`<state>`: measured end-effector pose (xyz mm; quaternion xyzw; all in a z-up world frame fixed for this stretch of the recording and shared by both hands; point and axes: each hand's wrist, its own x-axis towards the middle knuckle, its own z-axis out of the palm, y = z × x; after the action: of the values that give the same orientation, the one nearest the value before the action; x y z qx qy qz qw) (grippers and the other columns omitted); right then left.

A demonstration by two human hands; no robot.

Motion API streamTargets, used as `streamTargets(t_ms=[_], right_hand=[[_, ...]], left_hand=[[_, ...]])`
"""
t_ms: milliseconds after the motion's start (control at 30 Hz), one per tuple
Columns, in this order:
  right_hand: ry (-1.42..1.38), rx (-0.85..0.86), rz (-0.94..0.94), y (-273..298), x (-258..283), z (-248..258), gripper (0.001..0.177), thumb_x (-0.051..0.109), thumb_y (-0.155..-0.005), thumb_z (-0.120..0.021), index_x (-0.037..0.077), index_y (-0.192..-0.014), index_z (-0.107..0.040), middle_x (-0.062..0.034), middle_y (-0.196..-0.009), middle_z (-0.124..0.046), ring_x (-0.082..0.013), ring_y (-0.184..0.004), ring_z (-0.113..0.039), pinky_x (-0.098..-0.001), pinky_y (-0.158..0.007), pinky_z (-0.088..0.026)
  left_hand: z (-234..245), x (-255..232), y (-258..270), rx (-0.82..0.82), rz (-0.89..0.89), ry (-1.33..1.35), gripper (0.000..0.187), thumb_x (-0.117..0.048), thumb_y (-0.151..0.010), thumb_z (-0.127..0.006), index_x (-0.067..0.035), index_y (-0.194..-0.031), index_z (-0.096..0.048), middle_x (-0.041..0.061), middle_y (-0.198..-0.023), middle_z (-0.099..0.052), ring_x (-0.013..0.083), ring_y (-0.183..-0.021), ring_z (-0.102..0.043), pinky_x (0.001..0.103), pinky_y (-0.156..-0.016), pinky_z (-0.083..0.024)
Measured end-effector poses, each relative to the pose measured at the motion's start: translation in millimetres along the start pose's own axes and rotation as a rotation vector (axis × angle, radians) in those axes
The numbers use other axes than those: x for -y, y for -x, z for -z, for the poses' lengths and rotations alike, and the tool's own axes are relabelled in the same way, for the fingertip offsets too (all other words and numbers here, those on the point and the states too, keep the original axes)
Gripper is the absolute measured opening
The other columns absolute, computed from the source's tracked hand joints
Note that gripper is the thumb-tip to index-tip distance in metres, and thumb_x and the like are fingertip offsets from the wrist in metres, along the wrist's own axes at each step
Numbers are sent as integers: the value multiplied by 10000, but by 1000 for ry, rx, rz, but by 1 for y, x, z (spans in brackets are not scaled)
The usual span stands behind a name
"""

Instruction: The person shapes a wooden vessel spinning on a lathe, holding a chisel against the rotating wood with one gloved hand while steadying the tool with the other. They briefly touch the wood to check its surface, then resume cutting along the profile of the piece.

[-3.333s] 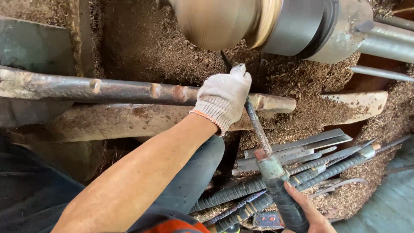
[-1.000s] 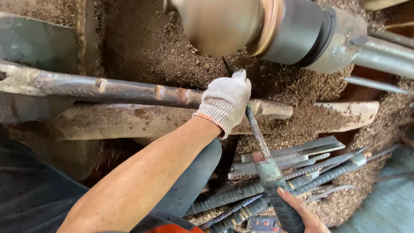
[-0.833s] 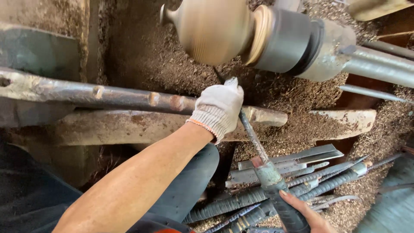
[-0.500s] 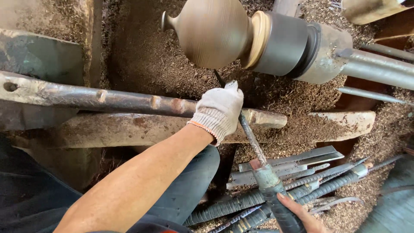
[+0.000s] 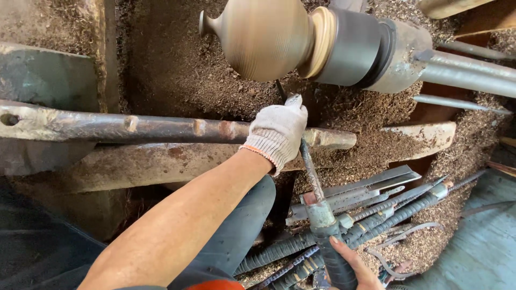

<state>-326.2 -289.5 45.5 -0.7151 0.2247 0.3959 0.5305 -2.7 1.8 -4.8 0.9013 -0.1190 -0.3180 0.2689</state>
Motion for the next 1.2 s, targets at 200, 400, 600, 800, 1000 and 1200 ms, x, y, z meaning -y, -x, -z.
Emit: streamTargets(t_ms=[200,400,600,800,1000,1200], right_hand=[[-74,-104,-36,4,-20,-32,930,-74,-658,-858,127,-1494,-506,-132,-973,-767,-186,-831,-753,-304,-836,-533],[-123,-5,-30,-4,-2,-34,960,-12,-697,-909,123,-1513,-421,-160,-1273,-701,-205,-1107,-677,-328,-971,-451],[201,19,43,-4,-9,20,937,112,-688,-942,171,-1516,-508,-132,-1254,-696,-218,-1047,-784,-370,-953,-544],[335,144,33,-17,8,69,918,5,-711,-868,209,-1532,-513,-118,-1133,-733,-188,-997,-765,-338,-934,-508],[288,196,-27,-27,-2,84,900,-13,-745,-846,212,-1546,-505,-113,-1214,-692,-182,-1009,-749,-322,-916,-532],[394,116,376,-16,0,41,898,-16,-689,-884,109,-1486,-489,-176,-1325,-662,-259,-1250,-604,-376,-1035,-376]], left_hand=[[1,0,-1,43,-44,-27,225,-81,-838,-675,-61,-1061,-653,206,-969,-720,400,-966,-712,520,-814,-580],[8,-3,2,38,-54,-23,241,-75,-848,-669,-65,-1087,-642,194,-992,-716,395,-973,-709,520,-813,-580],[4,-3,2,25,0,-31,219,-89,-893,-649,-69,-1111,-651,210,-998,-718,399,-986,-710,519,-816,-582],[-3,-2,3,-63,1,-8,218,-93,-832,-681,-37,-1042,-664,223,-1084,-678,404,-976,-703,505,-810,-583],[-4,-1,5,-98,14,21,305,-95,-779,-742,14,-1049,-649,248,-1090,-665,412,-965,-704,504,-812,-582],[12,-6,7,55,-16,-10,283,-124,-777,-760,-32,-1028,-667,216,-994,-698,395,-963,-707,502,-824,-581]])
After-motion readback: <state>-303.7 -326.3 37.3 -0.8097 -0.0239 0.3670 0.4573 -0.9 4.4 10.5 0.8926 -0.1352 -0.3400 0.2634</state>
